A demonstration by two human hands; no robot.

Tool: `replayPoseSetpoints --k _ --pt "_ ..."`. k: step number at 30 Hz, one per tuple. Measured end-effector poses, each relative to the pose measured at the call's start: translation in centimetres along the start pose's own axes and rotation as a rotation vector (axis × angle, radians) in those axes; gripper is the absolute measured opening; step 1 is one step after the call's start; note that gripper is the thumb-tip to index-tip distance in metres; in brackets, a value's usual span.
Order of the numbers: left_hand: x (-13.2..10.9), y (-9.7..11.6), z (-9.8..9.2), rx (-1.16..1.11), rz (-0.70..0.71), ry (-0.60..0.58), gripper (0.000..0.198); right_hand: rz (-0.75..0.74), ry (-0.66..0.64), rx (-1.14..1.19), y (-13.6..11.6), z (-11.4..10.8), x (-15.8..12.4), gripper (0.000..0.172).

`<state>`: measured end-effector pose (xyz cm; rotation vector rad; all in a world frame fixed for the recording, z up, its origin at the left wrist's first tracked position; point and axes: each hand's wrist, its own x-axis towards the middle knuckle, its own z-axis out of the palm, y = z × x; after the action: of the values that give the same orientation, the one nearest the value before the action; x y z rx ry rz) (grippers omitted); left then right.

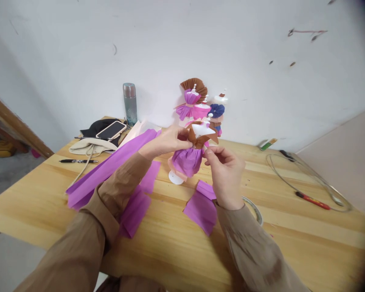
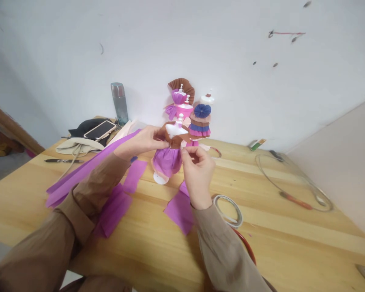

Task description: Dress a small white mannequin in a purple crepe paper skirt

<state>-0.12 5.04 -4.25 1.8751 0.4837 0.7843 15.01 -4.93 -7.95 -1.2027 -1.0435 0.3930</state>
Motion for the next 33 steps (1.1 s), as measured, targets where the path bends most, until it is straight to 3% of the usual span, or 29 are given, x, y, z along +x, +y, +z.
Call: replayPoseSetpoints --k 9,15,27,33 --pt "0.5 -0.5 0.3 -0.067 0.06 -0.03 0.011 -0.09 -0.028 -0.079 0.1 0.2 -0.4 0.013" --pt "0.5 -0.9 0.5 0.018 0.041 -0.029 0.006 -0.166 -0.007 -0.15 0.1 0.2 -0.4 0.013" --pt "0.5 -0.9 0.0 -0.039 0.03 -0.064 0.008 -0.155 -0.018 -0.142 0.2 0.4 -0.2 0.013" --pt "0.5 -0.8 0.3 -0.011 0.038 -0.023 0.004 -0.125 -0.043 -0.155 0.0 0.3 -0.3 0.015"
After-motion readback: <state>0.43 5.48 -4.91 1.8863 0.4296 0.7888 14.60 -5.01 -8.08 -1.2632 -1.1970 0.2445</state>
